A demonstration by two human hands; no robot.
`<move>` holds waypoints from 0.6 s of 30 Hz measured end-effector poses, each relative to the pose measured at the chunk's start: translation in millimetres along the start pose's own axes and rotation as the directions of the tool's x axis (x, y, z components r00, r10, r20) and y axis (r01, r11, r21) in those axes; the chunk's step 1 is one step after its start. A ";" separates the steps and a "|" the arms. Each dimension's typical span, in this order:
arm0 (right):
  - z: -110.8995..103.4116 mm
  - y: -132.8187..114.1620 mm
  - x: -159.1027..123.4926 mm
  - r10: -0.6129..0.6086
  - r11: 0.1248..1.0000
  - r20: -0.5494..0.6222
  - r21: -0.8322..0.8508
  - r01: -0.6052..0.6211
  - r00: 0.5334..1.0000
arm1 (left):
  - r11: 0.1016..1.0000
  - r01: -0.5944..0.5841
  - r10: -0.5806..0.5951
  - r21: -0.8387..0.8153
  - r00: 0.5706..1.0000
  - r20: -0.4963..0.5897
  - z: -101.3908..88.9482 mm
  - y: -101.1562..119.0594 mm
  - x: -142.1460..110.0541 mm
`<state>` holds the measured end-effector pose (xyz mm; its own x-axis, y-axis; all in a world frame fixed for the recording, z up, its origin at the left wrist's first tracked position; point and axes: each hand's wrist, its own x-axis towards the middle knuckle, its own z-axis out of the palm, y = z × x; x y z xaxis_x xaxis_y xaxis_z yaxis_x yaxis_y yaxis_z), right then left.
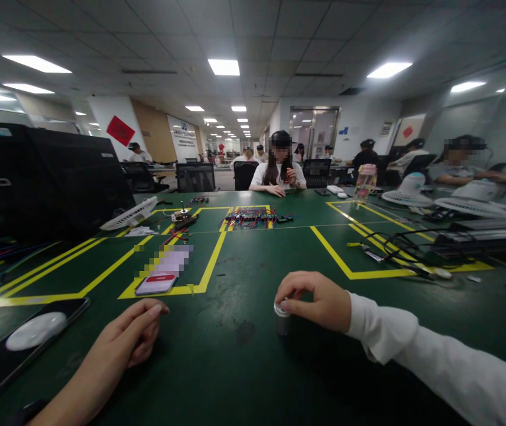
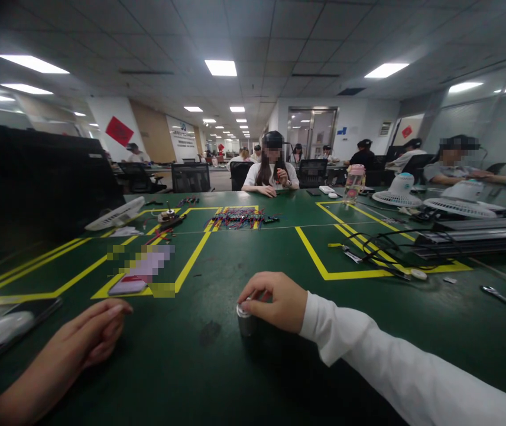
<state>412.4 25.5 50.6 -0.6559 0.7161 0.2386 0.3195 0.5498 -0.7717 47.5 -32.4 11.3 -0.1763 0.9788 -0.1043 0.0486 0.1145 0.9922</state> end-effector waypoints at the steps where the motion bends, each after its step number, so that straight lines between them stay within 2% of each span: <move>1: -0.5 -2.1 1.0 -0.013 1.000 -0.008 -0.020 0.012 1.000 | 1.000 -0.003 0.003 0.000 1.000 0.007 -0.1 0.3 -0.6; 8: -3.1 7.2 1.4 0.065 0.978 -0.096 0.203 -0.045 0.993 | 0.999 -0.038 0.038 0.004 0.997 0.071 -3.6 0.3 -3.0; 14: -8.4 9.9 -1.1 0.081 0.985 -0.120 0.164 -0.060 0.989 | 1.000 -0.024 0.024 0.000 0.997 0.073 -2.4 2.0 -4.3; 18: -13.2 18.9 -21.7 0.161 0.980 -0.177 0.142 -0.137 0.971 | 0.999 -0.031 0.030 0.010 0.996 0.081 -4.3 0.4 -3.9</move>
<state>441.7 26.0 38.6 -0.4640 0.8602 0.2115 0.3060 0.3797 -0.8731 44.0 -37.0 12.5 -0.0948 0.9923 -0.0799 0.0634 0.0861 0.9943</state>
